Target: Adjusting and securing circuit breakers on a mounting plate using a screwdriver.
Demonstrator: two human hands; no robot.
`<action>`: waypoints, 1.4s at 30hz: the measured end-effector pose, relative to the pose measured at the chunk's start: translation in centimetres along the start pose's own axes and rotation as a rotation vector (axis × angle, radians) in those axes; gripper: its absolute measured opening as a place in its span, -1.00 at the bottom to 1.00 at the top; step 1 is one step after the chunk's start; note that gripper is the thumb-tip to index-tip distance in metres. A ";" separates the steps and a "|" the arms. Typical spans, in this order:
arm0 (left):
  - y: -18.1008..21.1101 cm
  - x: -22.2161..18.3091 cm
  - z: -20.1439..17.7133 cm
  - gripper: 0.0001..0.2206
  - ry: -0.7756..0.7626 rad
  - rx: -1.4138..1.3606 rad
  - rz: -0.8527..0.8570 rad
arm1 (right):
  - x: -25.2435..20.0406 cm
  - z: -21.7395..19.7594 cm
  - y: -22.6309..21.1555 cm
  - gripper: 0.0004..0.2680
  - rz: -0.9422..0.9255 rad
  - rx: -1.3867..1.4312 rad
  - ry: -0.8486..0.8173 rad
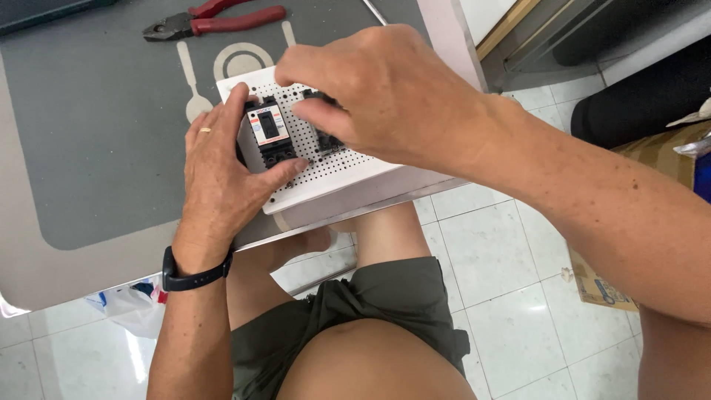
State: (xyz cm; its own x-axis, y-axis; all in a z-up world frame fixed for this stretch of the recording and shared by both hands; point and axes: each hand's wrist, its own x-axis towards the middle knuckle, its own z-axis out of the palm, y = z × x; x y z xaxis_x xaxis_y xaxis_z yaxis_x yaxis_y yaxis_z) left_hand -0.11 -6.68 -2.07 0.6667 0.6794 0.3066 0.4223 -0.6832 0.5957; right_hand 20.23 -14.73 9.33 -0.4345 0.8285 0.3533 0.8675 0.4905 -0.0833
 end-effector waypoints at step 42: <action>-0.8 -0.4 0.2 -0.21 0.029 -0.021 0.074 | -0.4 -2.0 -2.1 -0.67 0.125 0.065 -0.143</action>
State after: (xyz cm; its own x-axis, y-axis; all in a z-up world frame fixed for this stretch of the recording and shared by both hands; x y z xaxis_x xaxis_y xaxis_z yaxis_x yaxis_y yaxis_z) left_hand -0.61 -6.47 -2.89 0.6776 0.6349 0.3711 0.3594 -0.7261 0.5862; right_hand 19.10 -16.61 11.21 -0.3585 0.9116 0.2011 0.9014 0.3941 -0.1794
